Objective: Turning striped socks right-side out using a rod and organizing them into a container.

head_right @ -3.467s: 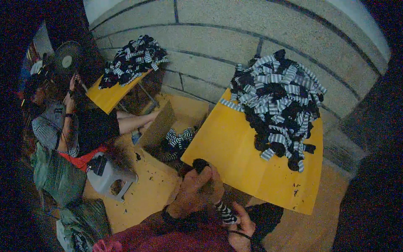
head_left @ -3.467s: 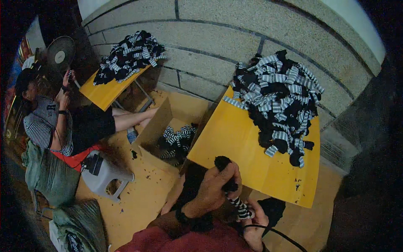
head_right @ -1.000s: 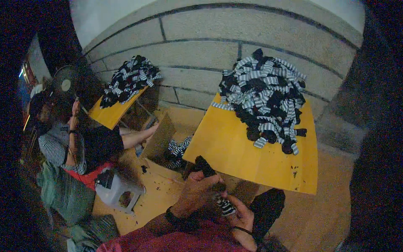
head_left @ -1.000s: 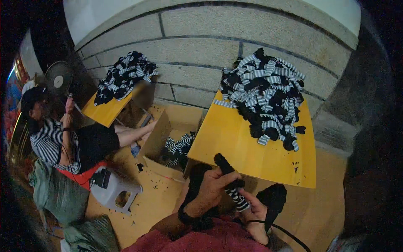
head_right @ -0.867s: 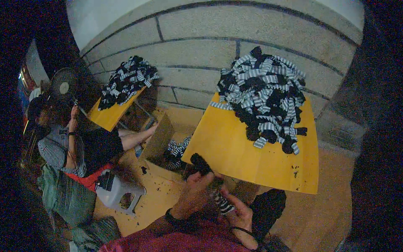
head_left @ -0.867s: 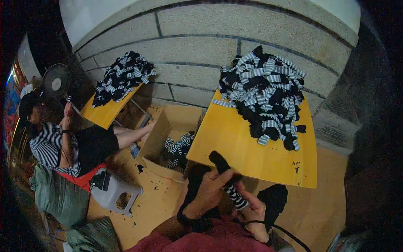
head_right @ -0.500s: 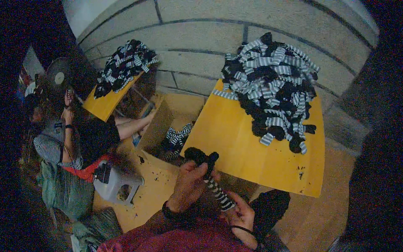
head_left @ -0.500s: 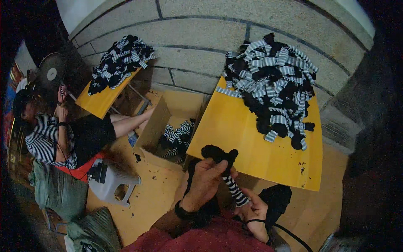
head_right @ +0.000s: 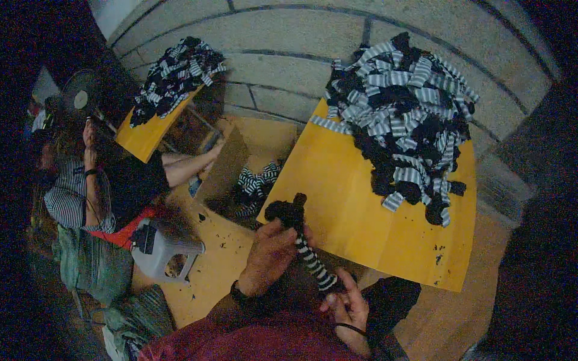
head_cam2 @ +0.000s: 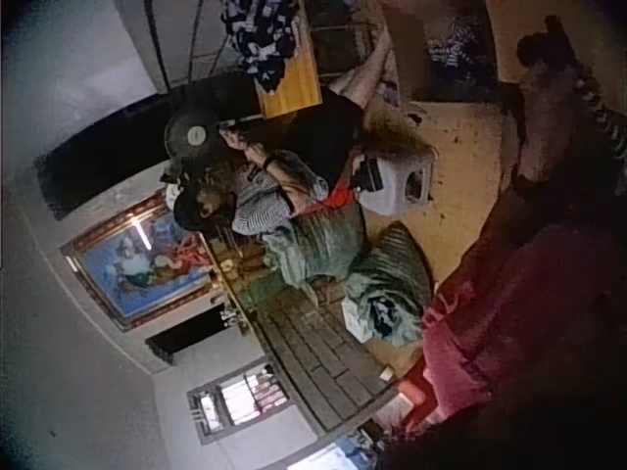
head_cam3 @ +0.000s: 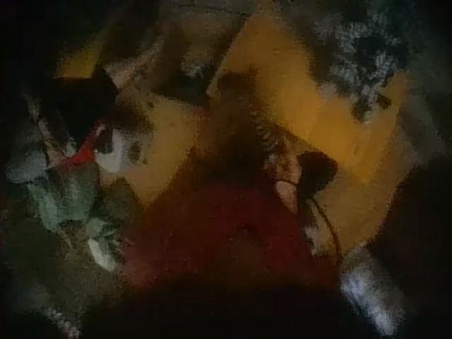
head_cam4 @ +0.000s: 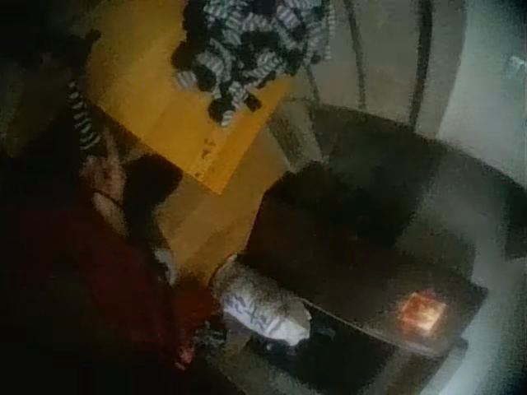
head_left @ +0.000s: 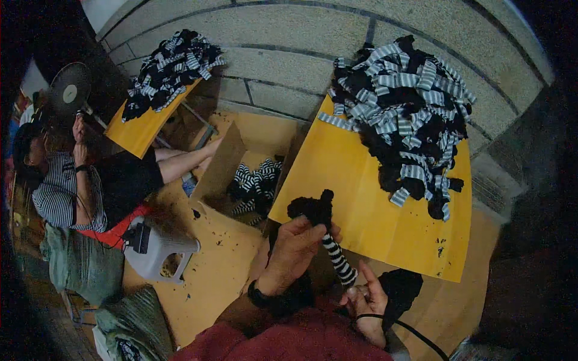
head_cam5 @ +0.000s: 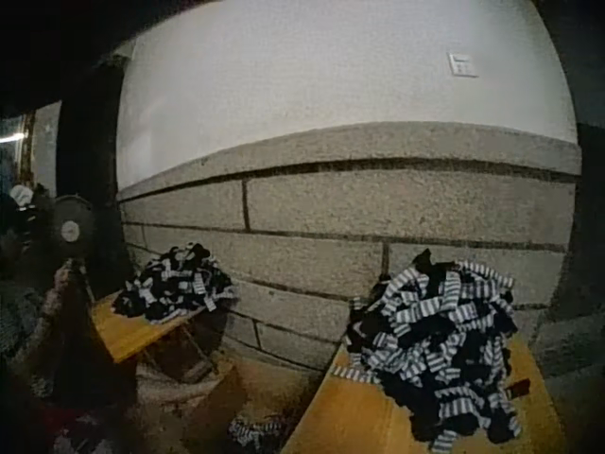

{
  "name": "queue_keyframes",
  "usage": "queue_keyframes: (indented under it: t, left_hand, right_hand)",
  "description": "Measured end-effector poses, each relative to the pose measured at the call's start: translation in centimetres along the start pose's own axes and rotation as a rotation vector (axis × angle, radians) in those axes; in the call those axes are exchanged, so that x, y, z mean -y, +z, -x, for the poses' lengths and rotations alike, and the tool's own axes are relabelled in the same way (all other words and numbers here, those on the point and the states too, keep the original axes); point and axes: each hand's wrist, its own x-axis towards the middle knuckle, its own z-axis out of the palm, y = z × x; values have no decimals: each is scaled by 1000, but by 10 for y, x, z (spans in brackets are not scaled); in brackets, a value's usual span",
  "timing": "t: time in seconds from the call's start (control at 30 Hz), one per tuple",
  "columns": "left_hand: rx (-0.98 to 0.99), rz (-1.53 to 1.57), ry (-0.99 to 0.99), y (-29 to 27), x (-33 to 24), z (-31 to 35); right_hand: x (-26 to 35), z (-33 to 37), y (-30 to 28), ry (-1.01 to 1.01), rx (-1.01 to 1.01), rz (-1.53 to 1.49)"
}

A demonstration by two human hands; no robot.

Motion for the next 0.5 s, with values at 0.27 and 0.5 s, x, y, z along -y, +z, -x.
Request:
queue_keyframes:
  t: [0.27, 0.5]
  left_hand:
    - [-130, 130, -12, -2, 1, -7]
    - [140, -126, -233, 12, 4, 8]
  right_hand:
    - [-11, -2, -8, -210, -15, 446]
    - [6, -5, -16, -198, 14, 425]
